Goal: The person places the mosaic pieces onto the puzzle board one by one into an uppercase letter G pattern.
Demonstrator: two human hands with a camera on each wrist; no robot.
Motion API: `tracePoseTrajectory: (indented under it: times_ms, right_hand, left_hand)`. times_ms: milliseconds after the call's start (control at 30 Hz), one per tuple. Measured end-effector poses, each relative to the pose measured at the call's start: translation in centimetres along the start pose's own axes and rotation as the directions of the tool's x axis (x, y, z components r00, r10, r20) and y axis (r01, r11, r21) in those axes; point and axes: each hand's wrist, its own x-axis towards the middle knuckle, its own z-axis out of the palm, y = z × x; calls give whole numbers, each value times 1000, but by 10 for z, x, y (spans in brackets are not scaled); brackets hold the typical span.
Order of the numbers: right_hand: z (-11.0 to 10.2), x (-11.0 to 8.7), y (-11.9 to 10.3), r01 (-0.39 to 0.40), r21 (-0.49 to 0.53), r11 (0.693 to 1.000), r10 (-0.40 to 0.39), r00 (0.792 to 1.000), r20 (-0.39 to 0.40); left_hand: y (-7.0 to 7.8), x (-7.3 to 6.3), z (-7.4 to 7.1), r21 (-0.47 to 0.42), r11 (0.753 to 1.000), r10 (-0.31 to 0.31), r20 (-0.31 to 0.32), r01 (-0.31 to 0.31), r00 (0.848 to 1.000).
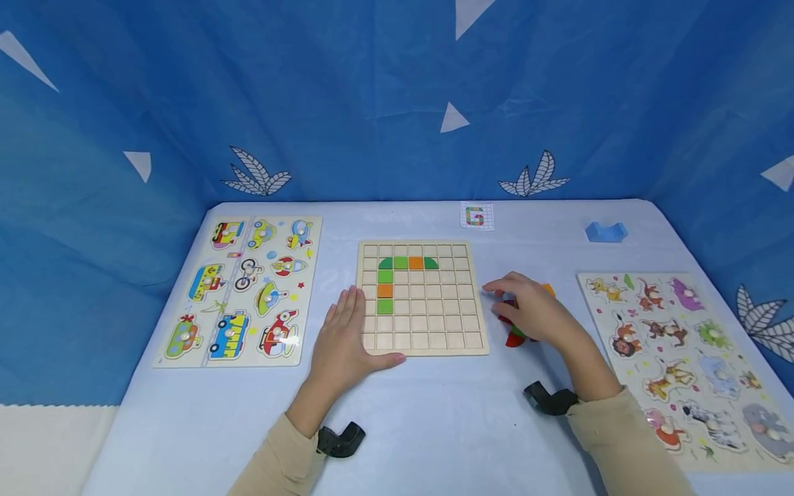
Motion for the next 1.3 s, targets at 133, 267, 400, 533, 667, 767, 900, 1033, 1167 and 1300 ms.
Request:
tracePoseTrajectory:
  times_ms: [133,267,400,533,667,767,900,1033,1167,1300]
  right_hand:
    - [-10,-9,16,-30,-4,1000,30,1000,-4]
    - [-12,-15,28,-59,11,998,59,998,22]
    - [-11,-16,35,-84,36,996,82,996,40]
    - [-10,-15,38,-100,55,994,98,995,36]
    - [-9,-14,40,-111,80,991,109,994,33]
    - [-9,-13,41,-130,113,985,126,991,37]
    - [-8,-11,39,-149,160,976,148,989,21]
    - [-3,-3,27,-121,191,974,127,992,-17]
    - [8,7,5,-56,225,973,64,998,-26]
    - [22,15,-23,-14,302,953,10,1000,13]
  left_hand:
    - [-1,0,1,3,1000,-8,2,8,1000]
    - [-2,-1,1,-1,1000,-12,6,12,1000]
    - [-2,0,1,-1,1000,-13,6,13,1000]
    - [-2,0,1,-3,1000,-11,1,11,1000]
    - [-2,0,2,-2,1000,-6,-2,6,1000]
    - [-2,0,2,2,1000,-3,-2,3,1000]
    - [-1,0,0,-3,1000,-5,4,5,1000]
    - [0,0,-2,-1,1000,-10,14,10,1000]
    - [1,0,-2,1,1000,-12,20,12,1000]
    - [1,0,-2,4,1000,-17,25,16,1000]
